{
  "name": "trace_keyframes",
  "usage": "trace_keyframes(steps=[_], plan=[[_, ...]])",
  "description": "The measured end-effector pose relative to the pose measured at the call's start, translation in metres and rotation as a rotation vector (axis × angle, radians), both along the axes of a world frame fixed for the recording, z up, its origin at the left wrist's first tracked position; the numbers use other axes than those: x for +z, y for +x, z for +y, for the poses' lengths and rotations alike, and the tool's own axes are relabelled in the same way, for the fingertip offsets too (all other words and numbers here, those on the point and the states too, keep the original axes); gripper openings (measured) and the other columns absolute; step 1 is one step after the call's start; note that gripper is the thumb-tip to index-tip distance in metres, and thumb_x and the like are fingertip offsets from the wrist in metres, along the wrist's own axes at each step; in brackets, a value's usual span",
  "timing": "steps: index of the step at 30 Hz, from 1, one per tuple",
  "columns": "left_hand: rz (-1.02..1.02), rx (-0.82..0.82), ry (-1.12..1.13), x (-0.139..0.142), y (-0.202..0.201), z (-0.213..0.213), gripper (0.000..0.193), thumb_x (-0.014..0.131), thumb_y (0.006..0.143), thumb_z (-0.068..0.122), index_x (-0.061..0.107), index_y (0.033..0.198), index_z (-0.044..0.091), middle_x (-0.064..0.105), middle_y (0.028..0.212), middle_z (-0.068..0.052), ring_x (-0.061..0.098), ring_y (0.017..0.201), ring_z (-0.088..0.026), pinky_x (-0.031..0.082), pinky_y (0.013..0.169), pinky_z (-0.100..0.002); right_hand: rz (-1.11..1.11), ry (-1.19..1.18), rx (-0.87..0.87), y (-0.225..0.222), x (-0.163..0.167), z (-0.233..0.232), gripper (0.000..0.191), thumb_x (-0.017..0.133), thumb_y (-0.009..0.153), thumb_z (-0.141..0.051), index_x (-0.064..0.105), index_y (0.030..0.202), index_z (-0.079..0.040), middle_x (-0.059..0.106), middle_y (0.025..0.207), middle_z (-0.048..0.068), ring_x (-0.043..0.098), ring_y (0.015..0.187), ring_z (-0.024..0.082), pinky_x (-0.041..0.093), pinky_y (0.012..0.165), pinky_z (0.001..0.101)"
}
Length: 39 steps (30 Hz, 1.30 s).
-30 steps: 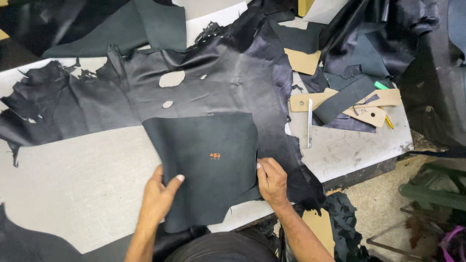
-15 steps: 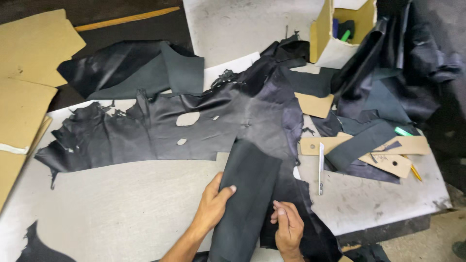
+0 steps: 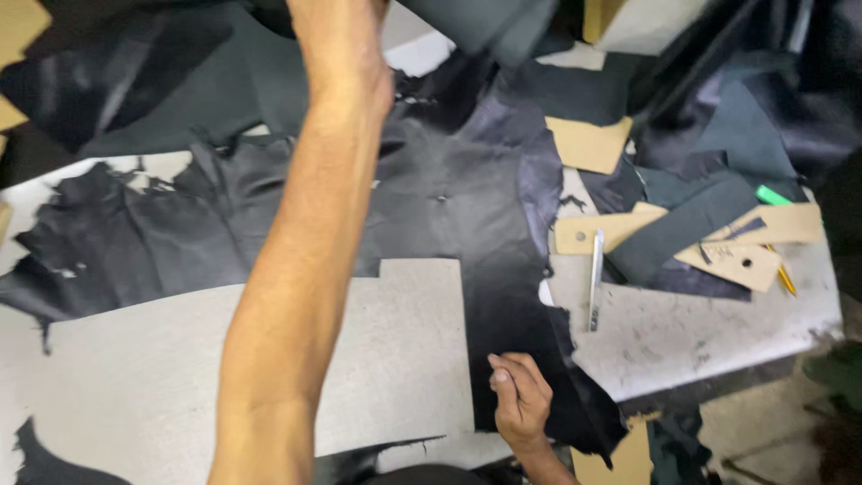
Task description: The person places cardboard templates on a large piece of black leather, traces the outlines with a cutting tool, and cuts out the shapes. The person then removes the cut pieces and sets them aside.
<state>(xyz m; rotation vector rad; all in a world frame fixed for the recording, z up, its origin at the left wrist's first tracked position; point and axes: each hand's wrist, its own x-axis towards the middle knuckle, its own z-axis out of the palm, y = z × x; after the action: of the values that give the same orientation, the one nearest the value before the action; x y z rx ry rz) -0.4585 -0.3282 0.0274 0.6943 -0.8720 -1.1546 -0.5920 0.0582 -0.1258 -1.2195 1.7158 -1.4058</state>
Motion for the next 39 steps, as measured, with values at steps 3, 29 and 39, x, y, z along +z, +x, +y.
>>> trace_keyframes(steps=[3,29,39], plan=[[-0.294,-0.023,0.206,-0.041,0.019,0.013,0.058,0.073,0.097,0.012,0.038,0.144,0.009,0.058,0.125,0.000,0.064,0.109,-0.006,0.055,0.088,-0.024,0.065,-0.064,0.048,-0.005,0.006,0.000,0.016,0.064,0.095,-0.003,0.073,0.105,0.005,0.070,0.095,0.011,0.063,0.069,0.012,0.052,0.060,0.0245],[-1.546,0.609,0.761,-0.098,0.524,0.434,0.047,0.081,0.092,0.016,0.065,0.130,-0.007,0.065,0.121,-0.025,0.061,0.109,-0.040,0.048,0.096,-0.049,0.607,0.265,0.489,0.111,0.060,0.067,0.040,0.078,0.084,-0.013,0.068,0.121,0.001,0.068,0.115,0.017,0.067,0.094,0.029,0.055,0.081,0.0384],[-1.695,0.540,0.524,-0.143,0.526,0.446,0.036,0.089,0.094,0.023,0.067,0.112,0.001,0.066,0.104,-0.016,0.058,0.098,-0.036,0.044,0.090,-0.049,0.662,0.757,0.309,0.148,0.034,0.068,0.028,0.078,0.093,-0.022,0.070,0.106,0.000,0.071,0.086,0.014,0.064,0.075,0.021,0.052,0.072,0.0336]])
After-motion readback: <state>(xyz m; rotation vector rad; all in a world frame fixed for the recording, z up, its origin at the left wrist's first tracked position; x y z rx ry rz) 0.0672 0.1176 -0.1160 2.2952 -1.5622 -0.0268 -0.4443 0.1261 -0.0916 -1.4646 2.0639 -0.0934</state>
